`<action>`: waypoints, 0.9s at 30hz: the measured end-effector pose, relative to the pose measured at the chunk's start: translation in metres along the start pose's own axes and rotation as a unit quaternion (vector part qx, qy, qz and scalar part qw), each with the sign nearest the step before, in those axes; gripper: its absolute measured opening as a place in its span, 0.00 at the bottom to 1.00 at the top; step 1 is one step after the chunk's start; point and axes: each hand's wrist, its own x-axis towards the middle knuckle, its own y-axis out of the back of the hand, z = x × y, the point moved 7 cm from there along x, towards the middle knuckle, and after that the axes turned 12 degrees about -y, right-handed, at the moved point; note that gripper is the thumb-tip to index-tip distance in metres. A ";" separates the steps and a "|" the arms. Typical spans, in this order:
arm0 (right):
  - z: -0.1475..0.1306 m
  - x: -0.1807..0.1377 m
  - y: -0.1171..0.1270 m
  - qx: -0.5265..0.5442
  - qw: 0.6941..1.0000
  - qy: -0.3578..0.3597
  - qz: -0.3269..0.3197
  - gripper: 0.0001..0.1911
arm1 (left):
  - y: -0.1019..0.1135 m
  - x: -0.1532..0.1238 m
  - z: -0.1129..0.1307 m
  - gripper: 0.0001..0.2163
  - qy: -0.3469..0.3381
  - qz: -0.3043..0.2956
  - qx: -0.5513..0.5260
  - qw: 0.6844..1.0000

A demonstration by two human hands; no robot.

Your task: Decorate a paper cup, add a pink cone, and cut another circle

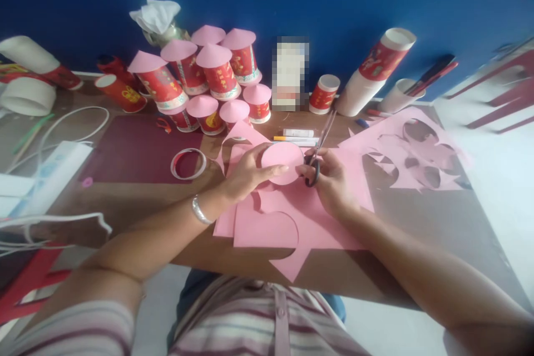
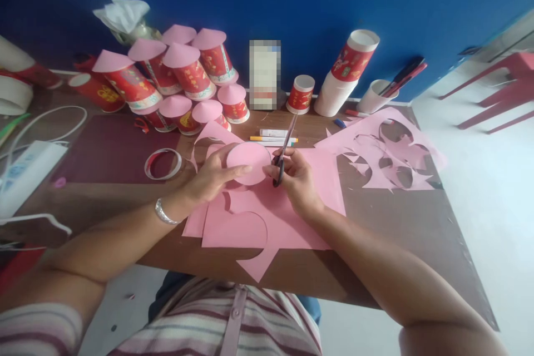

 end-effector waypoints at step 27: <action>0.005 0.005 0.001 -0.044 0.999 -0.019 -0.006 0.21 | 0.007 -0.005 -0.023 0.14 0.020 0.020 -0.045 0.999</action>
